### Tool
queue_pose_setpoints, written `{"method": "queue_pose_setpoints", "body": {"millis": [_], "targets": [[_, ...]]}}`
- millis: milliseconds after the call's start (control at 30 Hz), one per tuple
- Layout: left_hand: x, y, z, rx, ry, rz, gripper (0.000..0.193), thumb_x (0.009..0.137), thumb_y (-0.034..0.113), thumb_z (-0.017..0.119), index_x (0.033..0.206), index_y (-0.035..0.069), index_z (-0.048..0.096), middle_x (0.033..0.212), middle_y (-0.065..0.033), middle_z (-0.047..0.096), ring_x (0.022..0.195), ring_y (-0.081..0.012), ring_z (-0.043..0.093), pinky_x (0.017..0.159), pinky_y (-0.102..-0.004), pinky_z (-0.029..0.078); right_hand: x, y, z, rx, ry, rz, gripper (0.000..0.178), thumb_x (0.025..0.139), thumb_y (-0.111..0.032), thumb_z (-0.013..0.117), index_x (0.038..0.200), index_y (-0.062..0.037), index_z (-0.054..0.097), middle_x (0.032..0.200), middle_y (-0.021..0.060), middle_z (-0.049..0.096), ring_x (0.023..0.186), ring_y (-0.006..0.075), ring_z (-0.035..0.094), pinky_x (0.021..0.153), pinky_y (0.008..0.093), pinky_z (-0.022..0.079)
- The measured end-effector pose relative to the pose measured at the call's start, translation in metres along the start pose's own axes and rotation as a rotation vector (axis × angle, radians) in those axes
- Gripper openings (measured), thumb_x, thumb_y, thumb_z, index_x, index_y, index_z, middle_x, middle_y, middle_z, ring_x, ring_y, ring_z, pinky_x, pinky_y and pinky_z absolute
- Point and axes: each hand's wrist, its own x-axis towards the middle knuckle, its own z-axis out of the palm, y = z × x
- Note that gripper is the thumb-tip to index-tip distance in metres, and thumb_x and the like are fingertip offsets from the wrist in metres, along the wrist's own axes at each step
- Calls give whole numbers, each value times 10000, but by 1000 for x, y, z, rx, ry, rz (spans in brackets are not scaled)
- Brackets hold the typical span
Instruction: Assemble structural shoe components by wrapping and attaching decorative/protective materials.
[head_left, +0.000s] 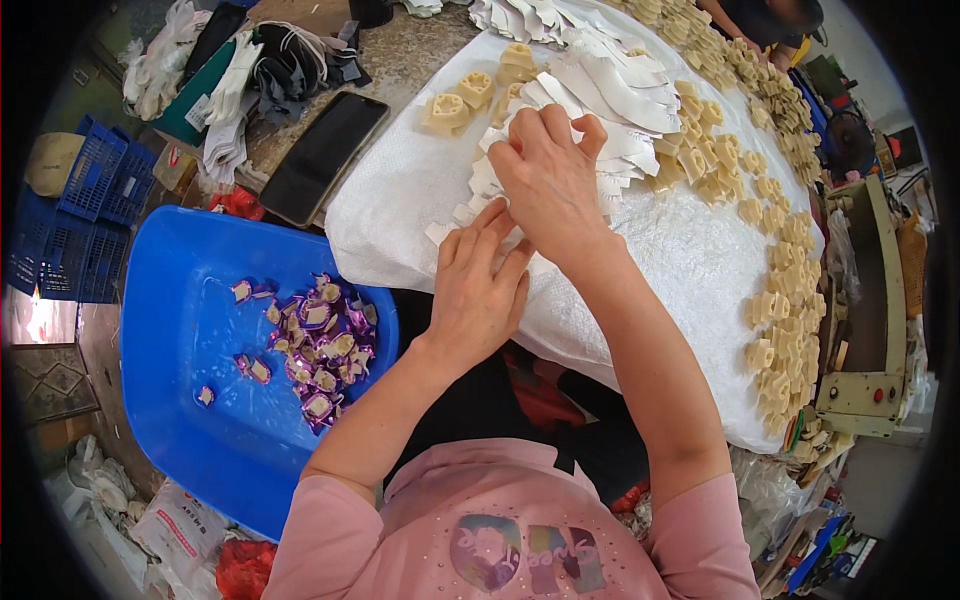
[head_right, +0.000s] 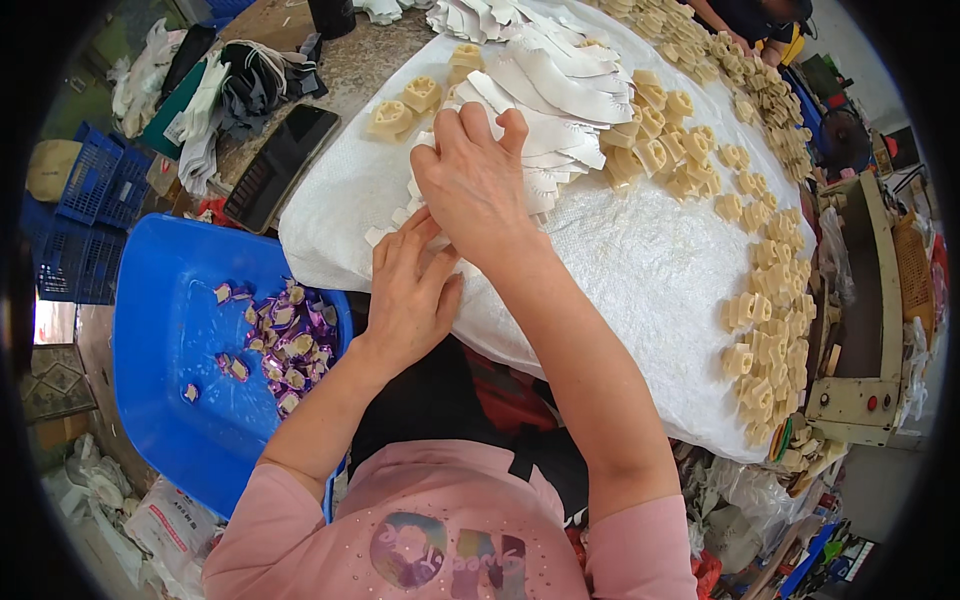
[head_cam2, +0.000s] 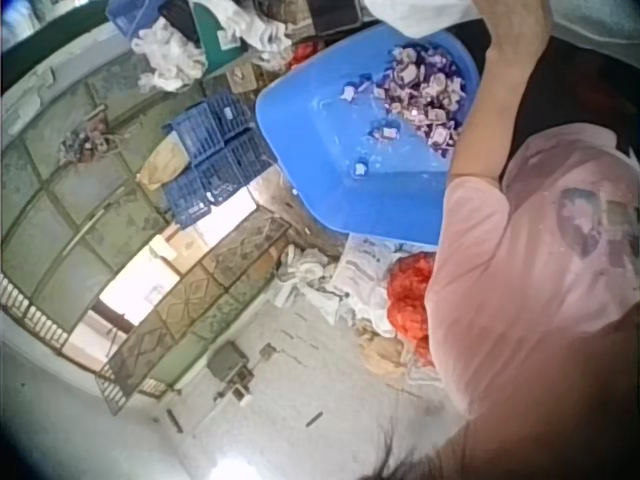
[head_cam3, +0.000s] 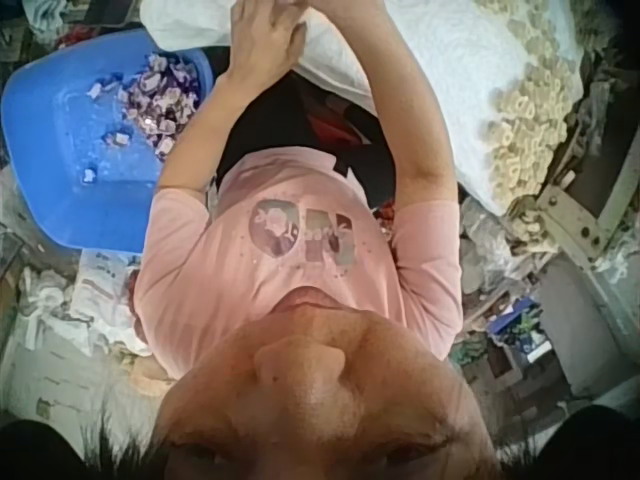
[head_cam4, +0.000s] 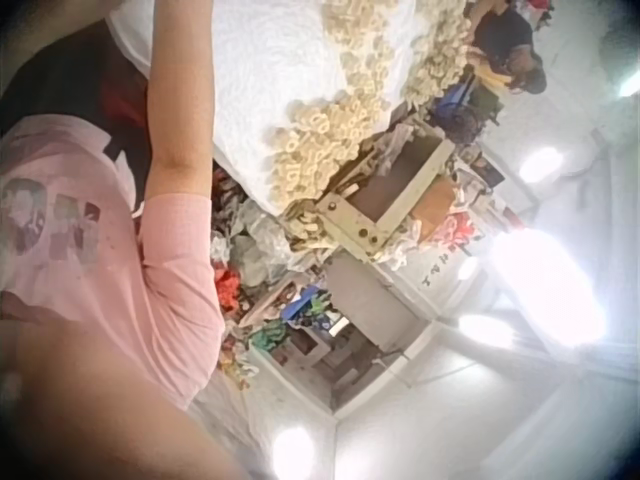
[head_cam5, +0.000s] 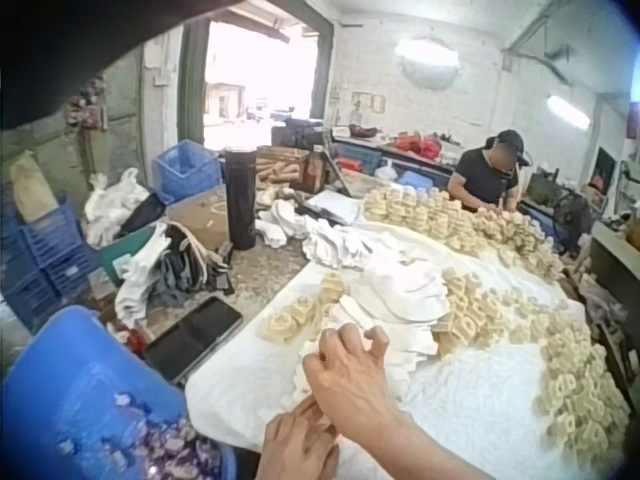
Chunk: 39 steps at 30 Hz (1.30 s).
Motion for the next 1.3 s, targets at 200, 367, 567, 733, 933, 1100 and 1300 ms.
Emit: {"method": "queue_pose_setpoints", "body": {"millis": [200, 367, 567, 733, 933, 1100, 1300], "targets": [[-2, 0, 3, -10, -4, -2, 316, 686, 20, 645, 1001, 5, 628, 1180, -153, 509, 1192, -285, 459, 892, -400, 361, -1, 1, 5, -18, -31, 20, 167, 604, 13, 606, 742, -67, 559, 888, 55, 463, 962, 234, 426, 905, 456, 234], [-5, -3, 1, 2, 6, -4, 328, 690, 25, 640, 1018, 17, 622, 1189, -140, 508, 1196, -282, 459, 909, -404, 358, -9, 5, -6, 250, 2, 24, 209, 571, 23, 624, 754, -61, 566, 846, 70, 494, 953, 250, 439, 917, 469, 228], [-4, -5, 4, 23, 13, 6, 362, 686, 20, 627, 1046, 32, 597, 1194, -134, 503, 1212, -294, 450, 916, -414, 363, -44, 17, -41, 767, 167, 279, 229, 682, 104, 530, 865, -31, 547, 868, 79, 542, 891, 201, 510, 869, 365, 346], [-5, -7, 7, 15, 13, 36, 462, 652, -1, 614, 1109, 46, 565, 1244, -169, 481, 1218, -334, 450, 929, -415, 351, -83, 38, -89, 1127, 759, 334, 102, 865, -60, 572, 930, -9, 512, 935, 109, 581, 838, 152, 512, 758, 275, 403], [5, 33, -15, -16, -15, 20, 438, 722, 100, 598, 1150, 15, 557, 1210, -220, 490, 1213, -356, 420, 931, -457, 319, -121, 22, -106, 940, 565, 521, 205, 718, 72, 484, 897, -13, 533, 885, 100, 559, 825, 180, 518, 747, 283, 414], [-4, 71, 0, -611, -302, 78, 337, 789, 85, 579, 1112, -10, 572, 1005, -169, 561, 906, -335, 557, 756, -393, 422, -131, 1, -92, 853, 277, 328, 322, 621, 113, 541, 885, -70, 553, 877, 82, 566, 841, 272, 527, 785, 353, 369], [0, 72, 18, -824, -286, -299, 310, 965, 151, 396, 1062, -50, 612, 786, -99, 596, 666, -151, 529, 586, -274, 408, -146, 68, -75, 1011, 398, 737, 322, 807, -127, 666, 1092, -30, 551, 1005, 81, 577, 949, 205, 552, 827, 315, 447]]}}
